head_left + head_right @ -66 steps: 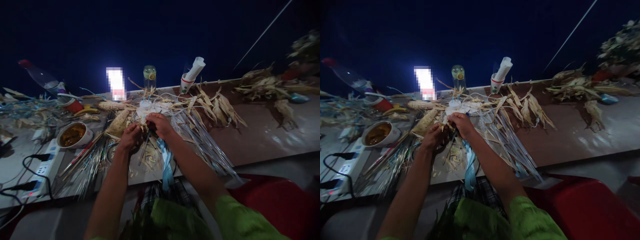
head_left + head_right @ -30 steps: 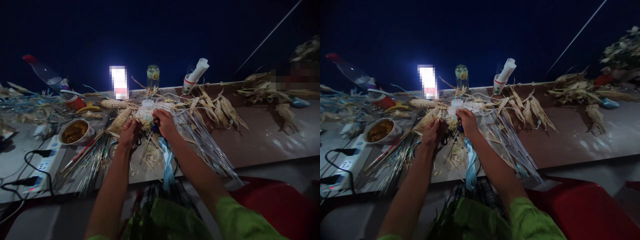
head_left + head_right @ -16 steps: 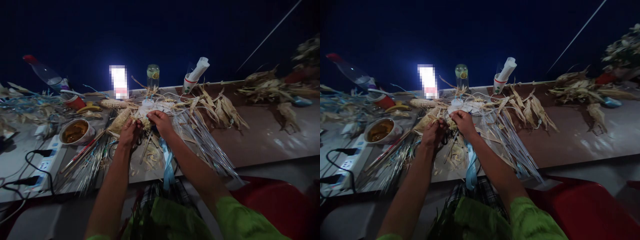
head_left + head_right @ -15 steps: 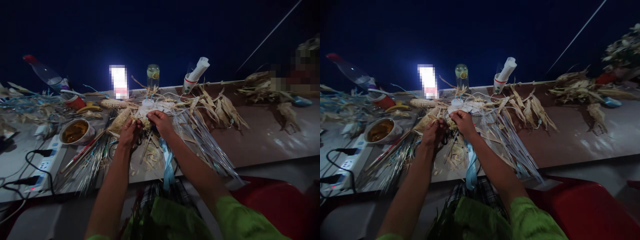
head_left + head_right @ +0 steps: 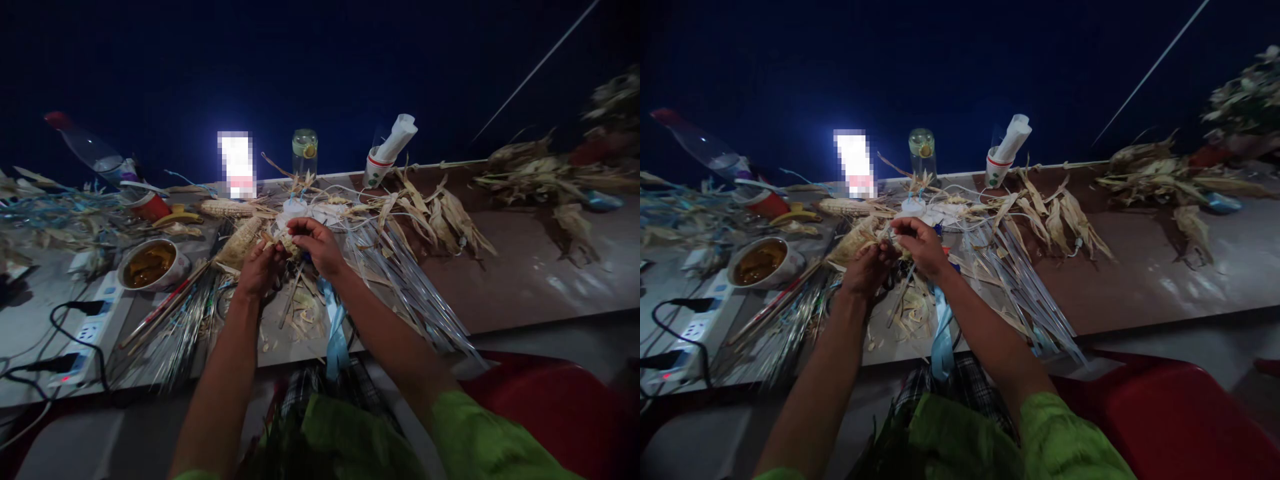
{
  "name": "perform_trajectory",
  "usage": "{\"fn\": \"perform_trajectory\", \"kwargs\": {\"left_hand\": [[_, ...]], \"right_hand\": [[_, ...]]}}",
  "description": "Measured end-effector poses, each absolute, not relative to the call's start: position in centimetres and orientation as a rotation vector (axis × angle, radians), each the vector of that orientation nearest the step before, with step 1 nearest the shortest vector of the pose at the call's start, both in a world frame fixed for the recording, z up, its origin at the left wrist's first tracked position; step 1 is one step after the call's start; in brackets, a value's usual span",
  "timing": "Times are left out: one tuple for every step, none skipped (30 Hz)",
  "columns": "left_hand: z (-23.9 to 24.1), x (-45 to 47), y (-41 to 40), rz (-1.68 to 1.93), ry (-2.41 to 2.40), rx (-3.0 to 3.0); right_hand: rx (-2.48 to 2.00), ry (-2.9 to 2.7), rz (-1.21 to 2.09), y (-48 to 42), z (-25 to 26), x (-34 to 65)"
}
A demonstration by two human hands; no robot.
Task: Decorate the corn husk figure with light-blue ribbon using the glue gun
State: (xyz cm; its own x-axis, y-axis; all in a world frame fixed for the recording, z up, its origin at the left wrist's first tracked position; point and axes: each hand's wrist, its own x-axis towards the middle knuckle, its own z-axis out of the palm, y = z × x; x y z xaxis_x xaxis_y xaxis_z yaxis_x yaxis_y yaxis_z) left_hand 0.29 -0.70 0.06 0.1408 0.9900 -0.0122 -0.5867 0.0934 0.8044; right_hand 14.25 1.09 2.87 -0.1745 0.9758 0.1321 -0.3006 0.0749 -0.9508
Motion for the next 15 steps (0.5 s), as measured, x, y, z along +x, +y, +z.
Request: {"fn": "perform_trajectory", "kwargs": {"left_hand": [[-0.1, 0.3, -0.7, 1.310, 0.681, 0.752], [-0.2, 0.3, -0.6, 1.306, 0.690, 0.751], [-0.4, 0.3, -0.6, 1.300, 0.698, 0.752], [-0.6, 0.3, -0.5, 1.292, 0.706, 0.756], [-0.8, 0.3, -0.4, 1.278, 0.717, 0.762], [-1.0, 0.3, -0.4, 1.264, 0.729, 0.772], [-1.1, 0.3, -0.3, 1.252, 0.741, 0.784], [-1.1, 0.3, -0.3, 1.246, 0.750, 0.796], [-1.1, 0.3, -0.3, 1.244, 0.753, 0.809], [-1.1, 0.4, -0.4, 1.243, 0.749, 0.821], [-1.0, 0.4, -0.4, 1.239, 0.739, 0.832], [-0.9, 0.5, -0.5, 1.229, 0.733, 0.839], [-0.7, 0.5, -0.5, 1.220, 0.735, 0.840], [-0.6, 0.5, -0.6, 1.212, 0.742, 0.838], [-0.5, 0.6, -0.6, 1.205, 0.752, 0.832]], "right_hand": [[-0.769, -1.190, 1.407, 1.0, 3.0, 14.3], [-0.738, -1.211, 1.418, 0.8, 3.2, 14.4], [-0.727, -1.230, 1.420, 0.8, 3.4, 14.5], [-0.735, -1.248, 1.410, 0.7, 3.5, 14.5], [-0.754, -1.269, 1.382, 0.6, 3.5, 14.5], [-0.780, -1.298, 1.335, 0.6, 3.6, 14.5], [-0.811, -1.329, 1.276, 0.6, 3.6, 14.5], [-0.842, -1.360, 1.211, 0.6, 3.6, 14.4], [-0.871, -1.390, 1.148, 0.6, 3.6, 14.4], [-0.893, -1.417, 1.091, 0.6, 3.6, 14.3], [-0.907, -1.439, 1.044, 0.5, 3.6, 14.3], [-0.912, -1.458, 1.008, 0.5, 3.6, 14.2], [-0.911, -1.473, 0.981, 0.6, 3.5, 14.2], [-0.903, -1.482, 0.960, 0.6, 3.5, 14.2], [-0.894, -1.480, 0.945, 0.7, 3.4, 14.2]]}}
